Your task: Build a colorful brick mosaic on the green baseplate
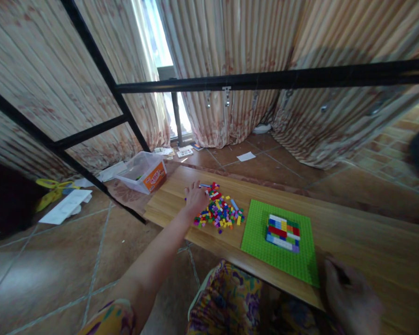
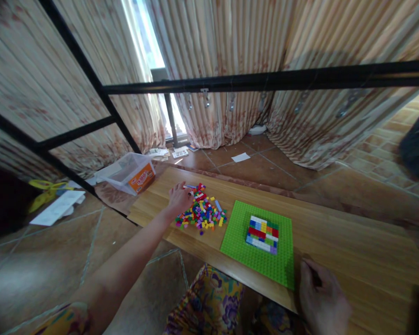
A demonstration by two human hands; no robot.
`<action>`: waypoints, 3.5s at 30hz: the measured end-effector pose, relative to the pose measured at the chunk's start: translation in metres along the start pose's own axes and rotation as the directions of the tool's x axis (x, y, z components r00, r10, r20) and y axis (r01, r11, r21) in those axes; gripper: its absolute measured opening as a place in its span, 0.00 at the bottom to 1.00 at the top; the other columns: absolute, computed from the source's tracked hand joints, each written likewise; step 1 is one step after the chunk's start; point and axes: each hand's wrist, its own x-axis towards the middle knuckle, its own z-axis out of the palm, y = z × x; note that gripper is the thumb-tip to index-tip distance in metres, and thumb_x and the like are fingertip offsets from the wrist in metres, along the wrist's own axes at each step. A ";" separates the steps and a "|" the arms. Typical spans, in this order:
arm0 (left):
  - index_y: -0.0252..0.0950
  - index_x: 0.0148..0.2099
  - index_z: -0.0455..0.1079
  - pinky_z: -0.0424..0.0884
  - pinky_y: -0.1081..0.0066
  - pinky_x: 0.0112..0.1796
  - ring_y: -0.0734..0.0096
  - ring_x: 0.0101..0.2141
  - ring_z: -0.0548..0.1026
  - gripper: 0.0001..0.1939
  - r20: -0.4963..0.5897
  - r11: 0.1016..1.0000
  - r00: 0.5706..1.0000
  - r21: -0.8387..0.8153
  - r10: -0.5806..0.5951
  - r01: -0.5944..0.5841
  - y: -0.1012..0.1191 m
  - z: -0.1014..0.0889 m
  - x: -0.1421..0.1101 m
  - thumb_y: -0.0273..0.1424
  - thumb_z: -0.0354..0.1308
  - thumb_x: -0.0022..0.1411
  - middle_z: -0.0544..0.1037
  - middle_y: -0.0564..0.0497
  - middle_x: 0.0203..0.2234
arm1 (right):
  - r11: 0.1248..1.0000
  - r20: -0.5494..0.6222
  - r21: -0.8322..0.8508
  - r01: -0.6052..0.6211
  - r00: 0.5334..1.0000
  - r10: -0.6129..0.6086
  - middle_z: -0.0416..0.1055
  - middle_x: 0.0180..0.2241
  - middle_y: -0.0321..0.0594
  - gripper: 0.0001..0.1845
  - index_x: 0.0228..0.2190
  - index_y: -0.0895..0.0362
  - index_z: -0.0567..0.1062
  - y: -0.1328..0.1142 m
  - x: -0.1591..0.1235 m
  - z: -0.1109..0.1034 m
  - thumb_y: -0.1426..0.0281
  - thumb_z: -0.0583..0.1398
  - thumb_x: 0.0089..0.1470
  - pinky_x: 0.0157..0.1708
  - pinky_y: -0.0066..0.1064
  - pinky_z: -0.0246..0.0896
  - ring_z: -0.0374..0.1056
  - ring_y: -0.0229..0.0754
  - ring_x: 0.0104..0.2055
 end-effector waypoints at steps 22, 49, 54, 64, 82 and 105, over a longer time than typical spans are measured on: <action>0.36 0.30 0.71 0.67 0.64 0.46 0.62 0.42 0.73 0.02 -0.037 0.934 0.999 -0.358 -0.025 0.010 0.007 -0.027 -0.012 0.27 0.58 0.52 0.78 0.46 0.38 | 0.990 -0.078 0.073 0.118 0.991 -0.112 0.77 0.41 0.48 0.22 0.36 0.55 0.78 0.001 0.000 0.007 0.53 0.53 0.55 0.37 0.40 0.65 0.72 0.52 0.39; 0.33 0.27 0.71 0.62 0.76 0.26 0.79 0.21 0.68 0.10 0.702 0.102 0.689 -0.710 0.177 0.697 0.179 0.006 -0.138 0.29 0.66 0.40 0.75 0.53 0.21 | 0.683 -0.092 0.480 0.551 0.805 -0.586 0.75 0.42 0.41 0.13 0.45 0.49 0.78 -0.055 -0.032 -0.017 0.70 0.57 0.61 0.44 0.31 0.71 0.73 0.40 0.44; 0.32 0.26 0.71 0.62 0.76 0.26 0.81 0.20 0.67 0.08 0.774 0.065 0.612 -0.627 0.165 0.776 0.183 0.006 -0.135 0.29 0.65 0.40 0.75 0.52 0.22 | 0.682 -0.054 0.499 0.534 0.805 -0.590 0.76 0.38 0.41 0.13 0.45 0.50 0.78 -0.048 -0.020 -0.012 0.70 0.56 0.61 0.40 0.31 0.72 0.74 0.40 0.40; 0.33 0.31 0.72 0.65 0.74 0.28 0.77 0.23 0.70 0.10 0.801 0.068 0.570 -0.588 0.182 0.806 0.186 0.011 -0.129 0.34 0.64 0.49 0.75 0.50 0.24 | 0.738 0.074 0.538 0.406 0.850 -0.522 0.77 0.35 0.42 0.14 0.39 0.50 0.80 -0.054 0.001 -0.016 0.61 0.56 0.62 0.39 0.35 0.70 0.73 0.43 0.38; 0.43 0.62 0.65 0.67 0.54 0.49 0.56 0.48 0.67 0.24 0.069 0.828 0.846 -0.262 0.529 -0.496 0.169 0.033 -0.136 0.31 0.53 0.63 0.65 0.42 0.52 | 0.844 0.145 0.522 0.123 0.962 -0.229 0.74 0.30 0.40 0.16 0.28 0.55 0.80 -0.056 0.034 0.014 0.55 0.62 0.50 0.32 0.33 0.62 0.67 0.40 0.30; 0.39 0.63 0.64 0.63 0.52 0.47 0.56 0.45 0.68 0.24 0.042 0.821 0.820 -0.041 0.571 -0.570 0.175 0.049 -0.138 0.30 0.48 0.65 0.70 0.39 0.48 | 0.848 0.239 0.520 -0.104 0.971 -0.028 0.76 0.24 0.40 0.18 0.24 0.56 0.79 -0.061 0.044 0.025 0.53 0.64 0.44 0.27 0.31 0.59 0.68 0.40 0.25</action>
